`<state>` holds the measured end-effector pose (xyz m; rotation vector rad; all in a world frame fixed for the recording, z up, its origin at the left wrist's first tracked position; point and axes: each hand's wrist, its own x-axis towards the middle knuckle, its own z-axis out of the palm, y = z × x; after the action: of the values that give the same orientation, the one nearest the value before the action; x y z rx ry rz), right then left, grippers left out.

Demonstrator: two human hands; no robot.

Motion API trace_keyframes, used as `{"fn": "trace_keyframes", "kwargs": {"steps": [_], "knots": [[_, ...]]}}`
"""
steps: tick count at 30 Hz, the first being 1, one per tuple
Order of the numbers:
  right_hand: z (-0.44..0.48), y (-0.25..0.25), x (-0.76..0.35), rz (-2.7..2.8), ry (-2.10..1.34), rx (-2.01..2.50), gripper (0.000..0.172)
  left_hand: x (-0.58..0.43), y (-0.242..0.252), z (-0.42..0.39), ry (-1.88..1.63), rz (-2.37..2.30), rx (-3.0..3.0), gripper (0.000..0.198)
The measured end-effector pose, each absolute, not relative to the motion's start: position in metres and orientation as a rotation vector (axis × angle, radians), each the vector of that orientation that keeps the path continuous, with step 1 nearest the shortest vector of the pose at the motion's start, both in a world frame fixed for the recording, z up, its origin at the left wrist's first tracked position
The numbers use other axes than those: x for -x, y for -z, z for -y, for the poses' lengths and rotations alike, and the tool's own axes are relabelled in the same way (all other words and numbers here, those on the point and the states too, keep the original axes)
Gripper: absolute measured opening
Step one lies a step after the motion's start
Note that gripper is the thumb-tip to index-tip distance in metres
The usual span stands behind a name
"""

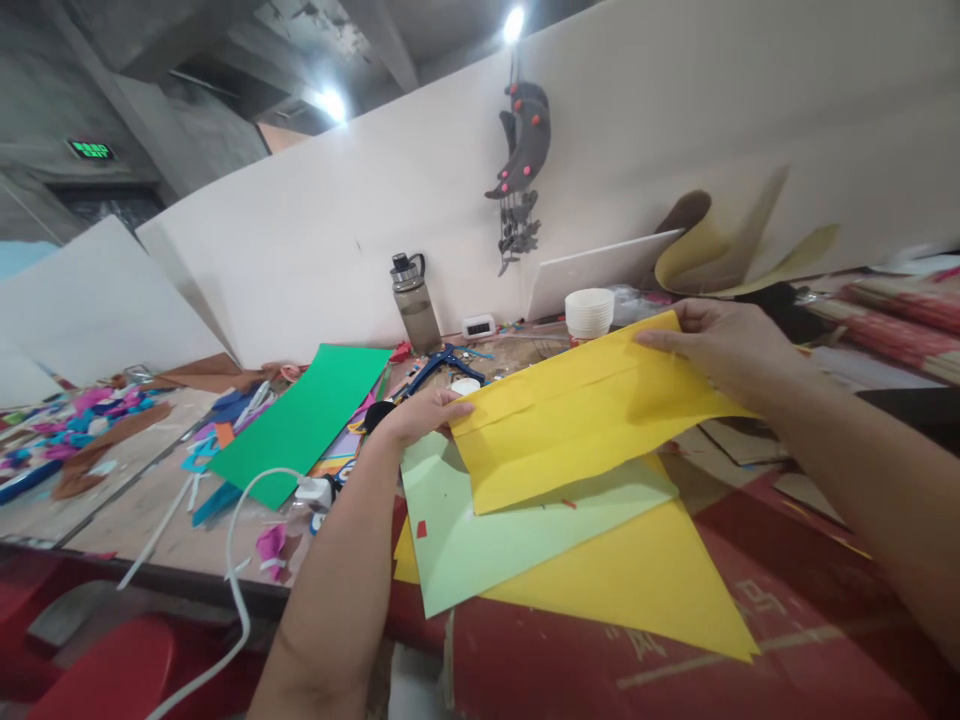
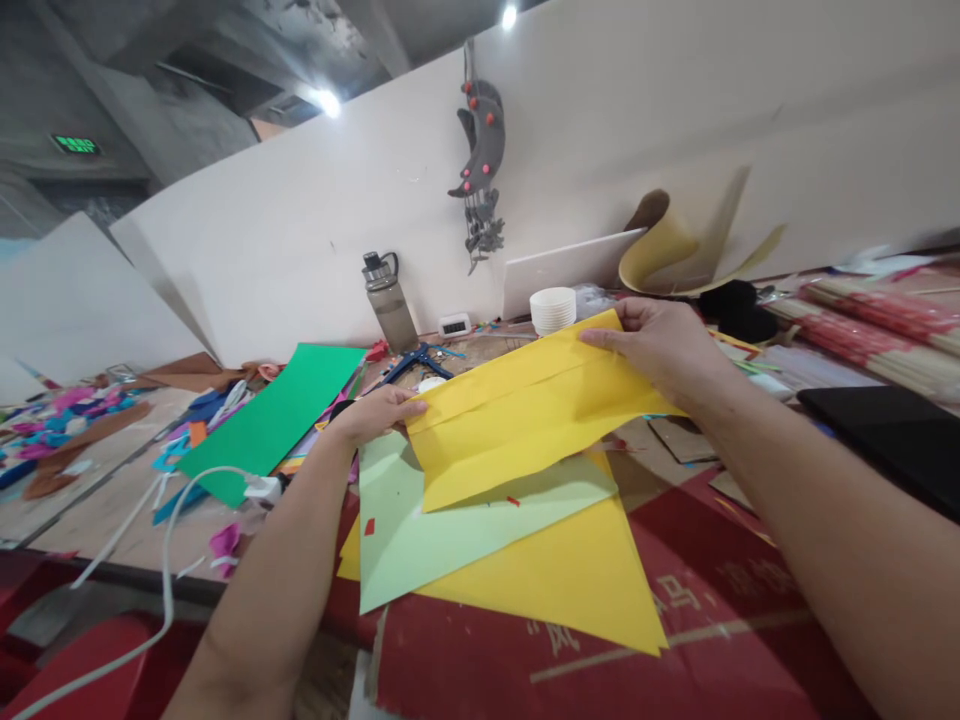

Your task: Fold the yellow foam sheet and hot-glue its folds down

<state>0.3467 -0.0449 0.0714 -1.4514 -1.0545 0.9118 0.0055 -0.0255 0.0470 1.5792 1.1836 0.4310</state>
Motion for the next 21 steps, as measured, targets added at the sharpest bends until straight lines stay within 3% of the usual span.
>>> {"fn": "trace_keyframes", "kwargs": {"steps": [6, 21], "knots": [[0.049, -0.078, -0.341, 1.015, -0.878, 1.462, 0.013, -0.01, -0.052, 0.028, -0.642, -1.185, -1.522, 0.054], [0.031, -0.056, -0.348, 0.995, -1.064, 1.355, 0.007, 0.004, -0.044, 0.016, -0.645, -1.105, -1.324, 0.053]]}}
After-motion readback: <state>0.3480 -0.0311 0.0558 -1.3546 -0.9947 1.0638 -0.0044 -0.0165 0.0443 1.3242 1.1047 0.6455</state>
